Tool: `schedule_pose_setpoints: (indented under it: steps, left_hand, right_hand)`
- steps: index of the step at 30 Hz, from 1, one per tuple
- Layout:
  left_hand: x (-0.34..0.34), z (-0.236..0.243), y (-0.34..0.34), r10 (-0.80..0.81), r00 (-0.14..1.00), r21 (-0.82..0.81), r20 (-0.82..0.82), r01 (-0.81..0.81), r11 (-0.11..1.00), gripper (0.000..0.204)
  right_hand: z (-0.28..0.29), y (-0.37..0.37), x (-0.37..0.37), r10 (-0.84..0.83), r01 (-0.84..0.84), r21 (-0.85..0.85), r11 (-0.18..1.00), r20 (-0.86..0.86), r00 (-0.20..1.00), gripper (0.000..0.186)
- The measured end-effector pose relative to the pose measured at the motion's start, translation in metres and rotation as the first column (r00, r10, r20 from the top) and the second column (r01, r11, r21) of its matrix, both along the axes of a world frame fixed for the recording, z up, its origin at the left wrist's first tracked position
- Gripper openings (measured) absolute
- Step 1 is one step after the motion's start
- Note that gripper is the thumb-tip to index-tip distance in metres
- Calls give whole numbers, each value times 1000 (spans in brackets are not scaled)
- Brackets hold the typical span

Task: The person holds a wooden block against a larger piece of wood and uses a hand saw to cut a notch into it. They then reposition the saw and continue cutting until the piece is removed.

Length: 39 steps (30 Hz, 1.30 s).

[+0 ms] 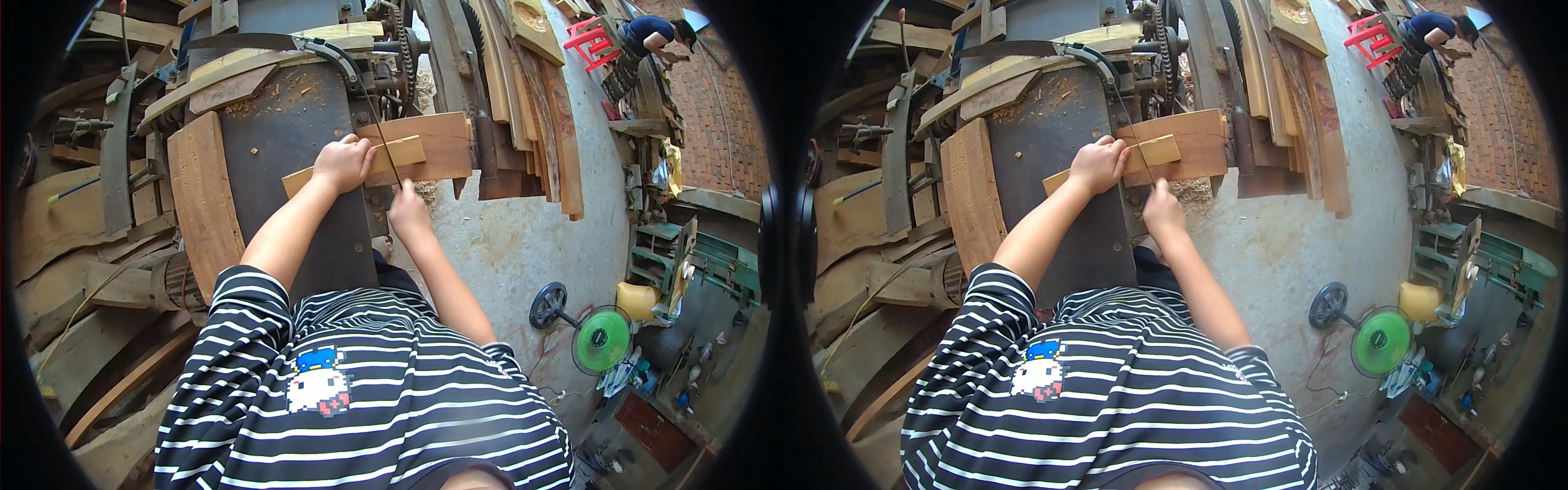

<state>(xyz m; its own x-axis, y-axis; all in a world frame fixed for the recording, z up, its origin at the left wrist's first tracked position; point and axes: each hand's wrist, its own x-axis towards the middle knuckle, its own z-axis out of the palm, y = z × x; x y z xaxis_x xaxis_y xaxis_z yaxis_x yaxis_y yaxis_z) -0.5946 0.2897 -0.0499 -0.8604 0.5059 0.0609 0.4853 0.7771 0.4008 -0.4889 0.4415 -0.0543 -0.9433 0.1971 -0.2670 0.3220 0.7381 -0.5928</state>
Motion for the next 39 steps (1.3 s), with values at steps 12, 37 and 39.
schedule_pose_setpoints:
  steps: [12,37,39]
  left_hand:
    - [3,-1,-5,15,1000,-58,7,-15,998,29]
    - [2,6,4,32,999,-41,22,-31,999,29]
    - [2,5,4,42,999,-65,29,-40,997,30]
  right_hand:
    - [41,19,106,-24,8,58,998,285,958,22]
    - [59,4,-6,26,-45,87,995,214,977,24]
    - [64,8,4,54,-79,93,992,247,968,23]
